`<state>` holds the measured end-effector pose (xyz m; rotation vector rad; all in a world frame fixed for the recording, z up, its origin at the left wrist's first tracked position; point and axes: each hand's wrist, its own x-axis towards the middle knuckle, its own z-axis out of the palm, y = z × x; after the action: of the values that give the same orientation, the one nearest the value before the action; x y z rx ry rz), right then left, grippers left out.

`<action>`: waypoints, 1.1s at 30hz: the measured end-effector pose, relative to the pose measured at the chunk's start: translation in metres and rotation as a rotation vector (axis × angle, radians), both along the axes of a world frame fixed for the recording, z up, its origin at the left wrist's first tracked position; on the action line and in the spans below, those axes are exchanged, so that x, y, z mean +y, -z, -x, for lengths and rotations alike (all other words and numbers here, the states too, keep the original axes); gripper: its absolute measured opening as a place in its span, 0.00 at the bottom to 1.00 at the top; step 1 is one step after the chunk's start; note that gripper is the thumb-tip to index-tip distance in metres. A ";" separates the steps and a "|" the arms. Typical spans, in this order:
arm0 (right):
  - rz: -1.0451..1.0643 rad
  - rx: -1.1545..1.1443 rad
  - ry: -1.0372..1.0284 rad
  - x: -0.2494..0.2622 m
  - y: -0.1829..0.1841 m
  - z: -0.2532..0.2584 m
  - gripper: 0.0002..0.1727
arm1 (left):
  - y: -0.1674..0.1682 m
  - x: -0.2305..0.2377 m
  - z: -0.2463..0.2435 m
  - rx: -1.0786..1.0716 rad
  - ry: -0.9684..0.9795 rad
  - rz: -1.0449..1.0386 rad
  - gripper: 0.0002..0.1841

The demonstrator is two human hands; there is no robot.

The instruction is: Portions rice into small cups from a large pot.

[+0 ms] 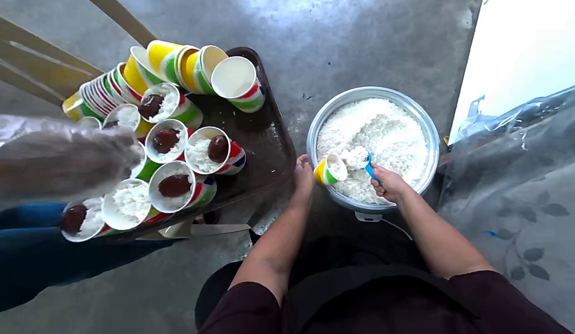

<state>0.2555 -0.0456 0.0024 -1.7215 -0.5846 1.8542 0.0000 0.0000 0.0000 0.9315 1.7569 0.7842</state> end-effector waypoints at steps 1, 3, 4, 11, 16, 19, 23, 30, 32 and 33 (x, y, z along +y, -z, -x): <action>-0.007 0.025 0.037 -0.002 -0.002 0.001 0.26 | -0.002 -0.001 0.002 -0.015 -0.005 -0.024 0.22; -0.023 0.061 0.075 -0.006 -0.005 0.002 0.26 | -0.010 -0.004 0.004 -0.022 -0.043 -0.060 0.20; -0.033 0.070 0.080 -0.006 -0.007 0.000 0.26 | -0.018 -0.004 0.003 0.008 -0.057 -0.060 0.20; -0.188 -0.045 -0.043 -0.011 -0.038 0.001 0.28 | -0.052 0.009 -0.002 0.013 0.156 -0.050 0.32; -0.383 -0.638 -0.671 -0.012 -0.049 0.046 0.32 | -0.057 0.011 -0.001 -0.148 0.181 0.221 0.26; -0.401 -0.926 -0.923 -0.015 -0.053 0.080 0.34 | -0.059 0.008 -0.003 -0.238 0.074 0.316 0.29; -0.544 -1.057 -1.046 -0.016 -0.057 0.080 0.32 | -0.058 0.004 0.000 -0.389 0.044 0.309 0.23; -0.861 -1.080 -0.971 -0.024 -0.043 0.056 0.30 | -0.038 0.002 0.008 -0.500 0.058 0.310 0.15; -0.920 -1.041 -0.841 -0.028 -0.037 0.047 0.28 | -0.035 0.000 0.004 -0.532 0.012 0.285 0.18; -0.978 -1.018 -0.747 -0.031 -0.031 0.042 0.27 | -0.037 0.000 0.001 -0.546 0.003 0.272 0.19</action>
<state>0.2133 -0.0770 0.0335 -1.6456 -2.2834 0.5297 -0.0006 0.0004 0.0373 0.4769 1.3351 0.6951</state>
